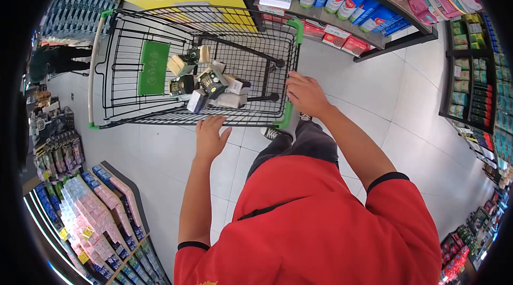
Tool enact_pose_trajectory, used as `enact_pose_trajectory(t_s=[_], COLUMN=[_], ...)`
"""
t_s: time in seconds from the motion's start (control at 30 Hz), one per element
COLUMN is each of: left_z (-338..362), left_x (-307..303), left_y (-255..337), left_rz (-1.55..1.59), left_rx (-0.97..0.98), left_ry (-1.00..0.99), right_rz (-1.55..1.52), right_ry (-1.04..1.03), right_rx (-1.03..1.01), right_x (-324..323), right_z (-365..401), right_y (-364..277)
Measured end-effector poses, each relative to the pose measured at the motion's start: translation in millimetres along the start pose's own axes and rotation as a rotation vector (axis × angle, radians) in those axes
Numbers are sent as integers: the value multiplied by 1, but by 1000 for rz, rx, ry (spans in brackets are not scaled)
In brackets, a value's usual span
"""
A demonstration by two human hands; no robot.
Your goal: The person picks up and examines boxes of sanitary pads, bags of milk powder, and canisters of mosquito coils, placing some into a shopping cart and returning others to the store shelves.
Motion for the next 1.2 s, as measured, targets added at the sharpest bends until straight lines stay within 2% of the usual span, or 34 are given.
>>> enact_pose_trajectory(t_s=[0.17, 0.23, 0.3, 0.4, 0.53, 0.8, 0.9, 0.93, 1.0, 1.13, 1.2], left_z=[2, 0, -4, -7, -25, -27, -39, -46, -61, -122, -149], left_x=[-14, -22, -21, -27, -46, -48, -56, -53, -46, -38, -17], left_y=[-8, -4, 10, 23, 14, 34, 31, 23, 1, -43, -79], left_rz=[-4, 60, 53, 49, 95, 174, 367, 360, 492, 194, 70], left_rx=[-61, -16, -32, -59, -124, -177, -318, -313, -335, -295, -234], left_ry=[11, 50, 48, 46, -59, -142, -332, -345, -247, -303, -188], right_rz=[-56, -81, -81, -48, -8, 0, 11, 6, 11, 24, 41], right_ry=[107, 146, 287, 295, 258, 268, 217, 214, 220, 206, 201], right_rx=[1, 5, 40, 91, 119, 9, 11, 19, 30, 48, 54], right_x=[-1, -1, -1, 2, -16, -35, -34, -30, -30, -25, -20], right_z=[14, 3, 0, -10, -39, -33, -32, -31, -35, -37, -46], right_y=[18, 11, 9, 3, 3, 13, 15, 17, 21, 24, 23])
Point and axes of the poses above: each hand's wrist, its own z-axis away from the middle knuckle, its own x-axis out of the palm, y = z × x, the point moved 2 cm from there along -z, towards the middle knuckle, and after that the axes turned 5 degrees about -y, right-handed, at the moved point
